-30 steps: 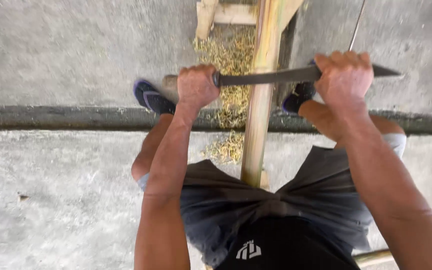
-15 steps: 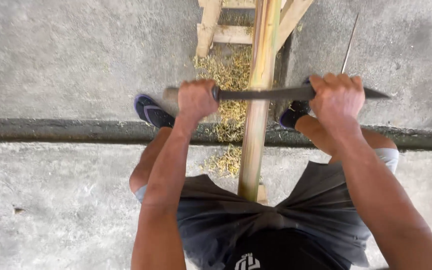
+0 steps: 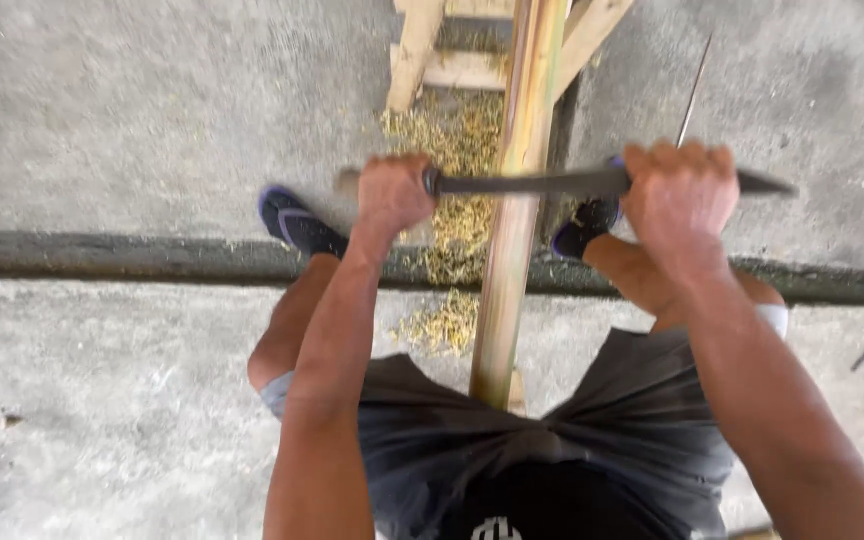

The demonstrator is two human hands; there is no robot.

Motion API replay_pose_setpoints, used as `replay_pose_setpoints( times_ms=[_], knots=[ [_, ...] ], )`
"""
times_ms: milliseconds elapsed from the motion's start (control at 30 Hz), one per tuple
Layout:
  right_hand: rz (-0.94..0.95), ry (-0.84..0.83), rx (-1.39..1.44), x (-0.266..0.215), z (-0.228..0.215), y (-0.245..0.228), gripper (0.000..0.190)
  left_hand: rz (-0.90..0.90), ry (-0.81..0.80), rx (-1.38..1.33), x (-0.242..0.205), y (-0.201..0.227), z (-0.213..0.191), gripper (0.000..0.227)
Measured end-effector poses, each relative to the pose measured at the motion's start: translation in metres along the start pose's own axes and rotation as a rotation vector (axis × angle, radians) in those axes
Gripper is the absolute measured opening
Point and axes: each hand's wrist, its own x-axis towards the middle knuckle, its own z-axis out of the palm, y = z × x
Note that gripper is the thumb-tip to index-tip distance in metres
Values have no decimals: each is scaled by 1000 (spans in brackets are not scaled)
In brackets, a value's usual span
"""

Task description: The recorder is using a large knife to strip the outer bark or nodes from a bamboo pole.

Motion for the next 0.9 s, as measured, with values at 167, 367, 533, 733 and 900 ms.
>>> replay_pose_setpoints(
  times_ms=[167, 367, 533, 733, 900],
  knots=[
    [15, 27, 72, 2, 30, 5, 8, -51, 62, 46, -4, 14, -32, 13],
    [81, 70, 290, -47, 14, -34, 31, 13, 119, 222, -71, 35, -49, 16],
    [83, 137, 312, -44, 27, -26, 28, 81, 283, 176, -59, 24, -35, 14],
    [72, 173, 206, -35, 57, -15, 7, 13, 168, 252, -34, 17, -30, 17],
    [85, 174, 265, -66, 29, -37, 13, 25, 95, 246, -72, 19, -23, 25]
  ],
)
